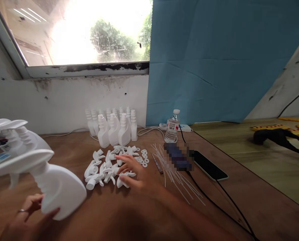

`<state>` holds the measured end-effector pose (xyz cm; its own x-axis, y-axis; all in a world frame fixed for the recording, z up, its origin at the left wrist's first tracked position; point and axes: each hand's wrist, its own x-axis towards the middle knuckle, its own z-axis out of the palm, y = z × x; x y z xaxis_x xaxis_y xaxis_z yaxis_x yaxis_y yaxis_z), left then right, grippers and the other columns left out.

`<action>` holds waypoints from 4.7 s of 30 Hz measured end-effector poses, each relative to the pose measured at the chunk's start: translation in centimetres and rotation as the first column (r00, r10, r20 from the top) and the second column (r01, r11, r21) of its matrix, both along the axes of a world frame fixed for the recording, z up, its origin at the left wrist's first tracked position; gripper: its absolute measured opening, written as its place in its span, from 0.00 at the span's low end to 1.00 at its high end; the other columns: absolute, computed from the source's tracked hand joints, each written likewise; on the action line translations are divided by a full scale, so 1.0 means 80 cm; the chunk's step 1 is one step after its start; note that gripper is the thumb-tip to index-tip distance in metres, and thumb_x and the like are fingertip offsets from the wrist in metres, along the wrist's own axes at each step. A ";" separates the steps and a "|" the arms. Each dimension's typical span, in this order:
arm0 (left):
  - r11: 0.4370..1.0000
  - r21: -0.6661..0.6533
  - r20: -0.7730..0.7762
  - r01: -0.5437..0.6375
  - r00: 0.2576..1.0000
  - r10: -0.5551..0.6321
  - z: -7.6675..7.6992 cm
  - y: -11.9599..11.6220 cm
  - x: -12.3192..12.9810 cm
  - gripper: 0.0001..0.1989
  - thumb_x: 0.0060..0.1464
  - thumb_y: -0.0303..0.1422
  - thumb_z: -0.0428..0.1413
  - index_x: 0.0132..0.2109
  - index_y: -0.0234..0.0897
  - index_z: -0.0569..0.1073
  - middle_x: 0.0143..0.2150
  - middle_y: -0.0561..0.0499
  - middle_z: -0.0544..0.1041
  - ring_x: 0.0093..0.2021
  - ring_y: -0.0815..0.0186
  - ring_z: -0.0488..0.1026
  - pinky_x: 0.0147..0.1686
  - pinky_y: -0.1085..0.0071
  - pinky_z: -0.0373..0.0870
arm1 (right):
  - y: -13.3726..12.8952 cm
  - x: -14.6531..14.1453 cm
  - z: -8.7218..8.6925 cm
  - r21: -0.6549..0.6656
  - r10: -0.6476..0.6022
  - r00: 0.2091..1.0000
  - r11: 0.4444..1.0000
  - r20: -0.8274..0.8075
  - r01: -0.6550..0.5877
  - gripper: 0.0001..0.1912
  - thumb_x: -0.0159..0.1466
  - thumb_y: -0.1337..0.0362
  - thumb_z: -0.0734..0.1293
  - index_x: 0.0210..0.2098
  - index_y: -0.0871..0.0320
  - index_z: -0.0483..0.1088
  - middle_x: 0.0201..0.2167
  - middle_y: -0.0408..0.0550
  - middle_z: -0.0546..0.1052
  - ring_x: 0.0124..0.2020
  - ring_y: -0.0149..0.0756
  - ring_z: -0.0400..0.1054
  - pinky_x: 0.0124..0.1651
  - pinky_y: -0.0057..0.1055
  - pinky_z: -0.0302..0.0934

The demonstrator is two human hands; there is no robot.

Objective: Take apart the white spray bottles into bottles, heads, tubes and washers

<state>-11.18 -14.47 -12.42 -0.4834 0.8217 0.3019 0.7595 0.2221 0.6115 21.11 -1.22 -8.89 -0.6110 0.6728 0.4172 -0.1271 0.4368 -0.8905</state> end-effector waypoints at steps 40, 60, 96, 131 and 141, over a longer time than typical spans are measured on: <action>0.866 -0.006 -0.374 -0.499 0.804 0.461 0.007 0.176 -0.201 0.32 0.49 0.56 0.52 0.46 0.30 0.72 0.25 0.48 0.71 0.22 0.63 0.63 0.21 0.76 0.51 | 0.071 0.054 -0.071 -0.282 -0.426 0.904 0.863 0.039 0.419 0.16 0.59 0.59 0.64 0.45 0.57 0.69 0.34 0.43 0.73 0.17 0.25 0.66 0.21 0.26 0.60; 0.779 0.056 -0.192 0.624 0.773 -0.605 -0.034 0.177 -0.041 0.17 0.59 0.43 0.51 0.48 0.39 0.74 0.47 0.47 0.75 0.36 0.67 0.73 0.38 0.72 0.72 | 0.090 0.084 -0.085 0.628 -0.644 0.590 0.728 0.486 0.277 0.05 0.61 0.66 0.67 0.36 0.58 0.74 0.36 0.50 0.75 0.39 0.41 0.69 0.43 0.36 0.61; 0.247 0.272 -0.061 0.930 0.273 -0.960 -0.031 0.107 0.153 0.21 0.55 0.25 0.54 0.56 0.39 0.65 0.49 0.41 0.72 0.48 0.60 0.72 0.45 0.66 0.72 | 0.044 0.053 -0.052 0.595 -0.519 0.854 0.693 0.021 0.406 0.08 0.64 0.72 0.62 0.38 0.58 0.72 0.38 0.49 0.75 0.42 0.35 0.70 0.47 0.34 0.65; 0.215 0.132 -0.305 0.968 0.246 -0.920 -0.032 0.110 0.143 0.08 0.58 0.25 0.53 0.45 0.36 0.71 0.39 0.45 0.75 0.37 0.64 0.71 0.35 0.68 0.68 | -0.011 0.012 -0.053 0.737 -0.082 0.976 0.669 0.201 -0.096 0.11 0.62 0.75 0.61 0.43 0.60 0.69 0.42 0.54 0.74 0.47 0.40 0.65 0.50 0.41 0.65; 0.132 0.152 -0.394 0.980 0.182 -0.901 -0.031 0.106 0.143 0.08 0.57 0.24 0.53 0.44 0.37 0.69 0.34 0.45 0.73 0.36 0.62 0.69 0.34 0.67 0.68 | -0.013 0.015 -0.053 0.655 0.011 0.985 0.746 0.171 -0.122 0.14 0.61 0.79 0.57 0.37 0.60 0.71 0.44 0.55 0.72 0.50 0.38 0.64 0.51 0.40 0.64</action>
<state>0.25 -5.99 -14.91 0.6912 0.4191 0.5887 0.3041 -0.9077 0.2891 22.27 -2.28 -13.12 -0.7342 0.2171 0.6433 -0.0716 0.9175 -0.3913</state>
